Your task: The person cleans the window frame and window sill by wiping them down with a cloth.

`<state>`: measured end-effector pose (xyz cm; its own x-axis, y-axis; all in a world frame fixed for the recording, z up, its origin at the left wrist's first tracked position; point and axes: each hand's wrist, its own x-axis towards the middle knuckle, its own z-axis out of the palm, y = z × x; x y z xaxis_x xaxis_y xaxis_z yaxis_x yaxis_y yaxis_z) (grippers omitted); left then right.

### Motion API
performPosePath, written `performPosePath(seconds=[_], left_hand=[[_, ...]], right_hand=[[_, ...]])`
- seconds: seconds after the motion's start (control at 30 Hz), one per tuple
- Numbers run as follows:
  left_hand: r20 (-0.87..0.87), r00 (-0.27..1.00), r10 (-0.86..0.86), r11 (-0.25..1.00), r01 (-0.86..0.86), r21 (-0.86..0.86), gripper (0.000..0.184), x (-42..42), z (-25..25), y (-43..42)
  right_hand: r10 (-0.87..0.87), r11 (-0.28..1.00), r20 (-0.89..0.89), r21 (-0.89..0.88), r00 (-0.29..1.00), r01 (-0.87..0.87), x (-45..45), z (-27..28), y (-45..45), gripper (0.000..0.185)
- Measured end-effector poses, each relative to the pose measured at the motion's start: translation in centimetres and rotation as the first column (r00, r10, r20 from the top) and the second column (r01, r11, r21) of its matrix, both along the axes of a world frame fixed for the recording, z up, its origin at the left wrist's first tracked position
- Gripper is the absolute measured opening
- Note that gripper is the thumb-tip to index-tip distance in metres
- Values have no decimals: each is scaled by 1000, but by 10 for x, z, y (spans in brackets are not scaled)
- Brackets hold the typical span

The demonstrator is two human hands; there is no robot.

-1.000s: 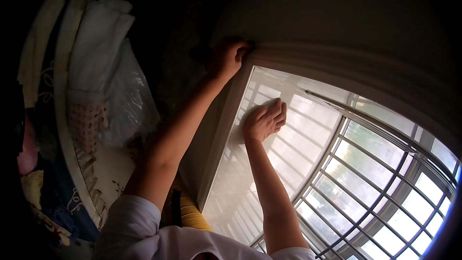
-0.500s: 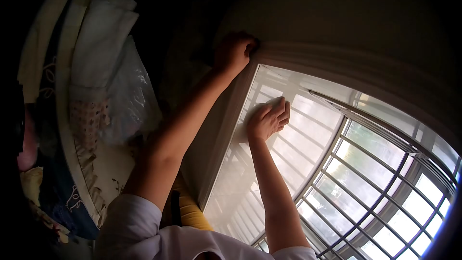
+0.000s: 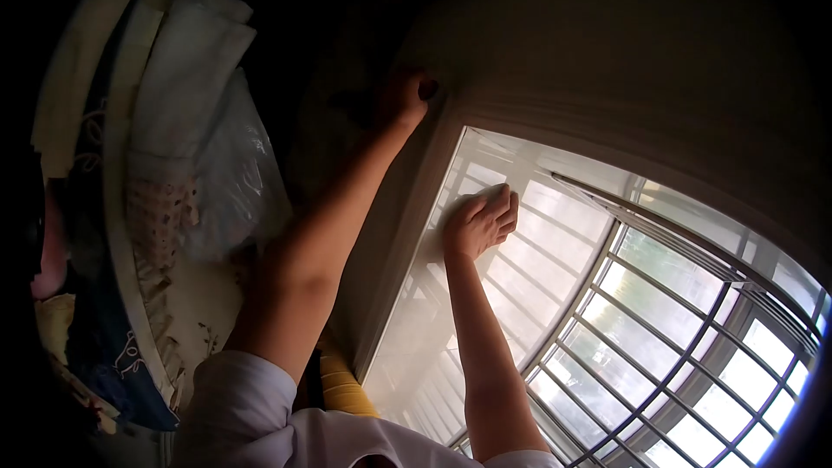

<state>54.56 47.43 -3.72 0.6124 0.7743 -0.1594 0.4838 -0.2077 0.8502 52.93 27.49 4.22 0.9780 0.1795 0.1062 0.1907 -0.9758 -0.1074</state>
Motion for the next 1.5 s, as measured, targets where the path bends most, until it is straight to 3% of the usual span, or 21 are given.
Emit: performPosePath(seconds=[0.03,0.17,0.27,0.33,0.4,0.47,0.53,0.6,0.67,0.7,0.73,0.83,0.9,0.93,1.0,1.03,1.07,1.13,1.27,1.4,1.5], left_hand=[[58,986,155,914,-121,-387,13,-2,-5,2],[429,797,425,828,-151,-539,17,-3,-6,-11],[590,730,345,841,39,-540,18,12,-14,-30],[587,755,292,906,-22,-423,15,15,-7,-25],[343,925,164,986,-162,-35,13,18,-3,-22],[378,903,206,974,-228,13,12,22,-3,-22],[234,931,281,959,-267,-93,11,31,-7,-19],[309,903,298,947,-238,-217,14,35,-16,-16],[567,729,382,885,-113,-451,17,37,-23,-20],[563,788,251,964,-149,-221,19,30,-20,-27],[559,792,246,964,-142,-223,19,27,-17,-31],[416,867,275,951,-183,-249,17,23,-8,-29],[83,986,146,940,-112,-323,17,15,-9,-33],[82,985,154,939,-120,-322,17,12,-15,-37],[287,807,515,767,-285,-574,16,8,-26,-46],[439,671,597,721,-210,-660,15,10,-33,-45],[427,674,603,712,-213,-669,15,13,-36,-51],[576,727,374,923,-233,-305,15,19,-21,-50],[455,880,135,991,-116,-69,14,1,-6,-33],[306,947,96,995,-96,-17,12,0,14,-31],[327,912,246,968,-214,-133,17,6,9,-40]], right_hand=[[9,1000,-6,0,1000,-9,1,0,-1,55],[-2,1000,-40,17,999,3,0,2,-2,54],[-6,1000,-23,5,1000,6,1,-1,-4,54],[-2,1000,-14,0,1000,2,2,-3,-6,54],[6,1000,-15,-15,1000,-6,2,-5,-6,54],[7,1000,-25,-1,1000,-7,1,-1,-5,54],[13,1000,-35,-3,999,-13,3,0,-4,54],[4,1000,-19,-22,1000,-4,1,-1,-5,54],[-1,1000,-34,-15,999,1,0,0,-5,54],[2,1000,-44,-5,999,-2,0,1,-4,54],[-6,1000,-47,-8,999,6,-1,1,-6,54],[-7,1000,-52,22,999,9,2,1,0,54],[7,1000,-42,4,999,-7,0,0,-3,55],[16,1000,-43,6,999,-16,2,0,-3,55],[20,1000,-32,6,999,-20,1,-1,-4,55],[18,1000,-26,8,1000,-18,1,-1,-5,55],[17,1000,-31,-6,999,-18,0,0,-6,55],[5,1000,-39,16,999,-4,1,0,-5,54],[21,1000,-32,6,999,-21,2,-3,-7,53],[17,1000,-25,4,1000,-17,3,-2,-5,53],[3,1000,-25,-6,1000,-3,2,-3,-5,53]])
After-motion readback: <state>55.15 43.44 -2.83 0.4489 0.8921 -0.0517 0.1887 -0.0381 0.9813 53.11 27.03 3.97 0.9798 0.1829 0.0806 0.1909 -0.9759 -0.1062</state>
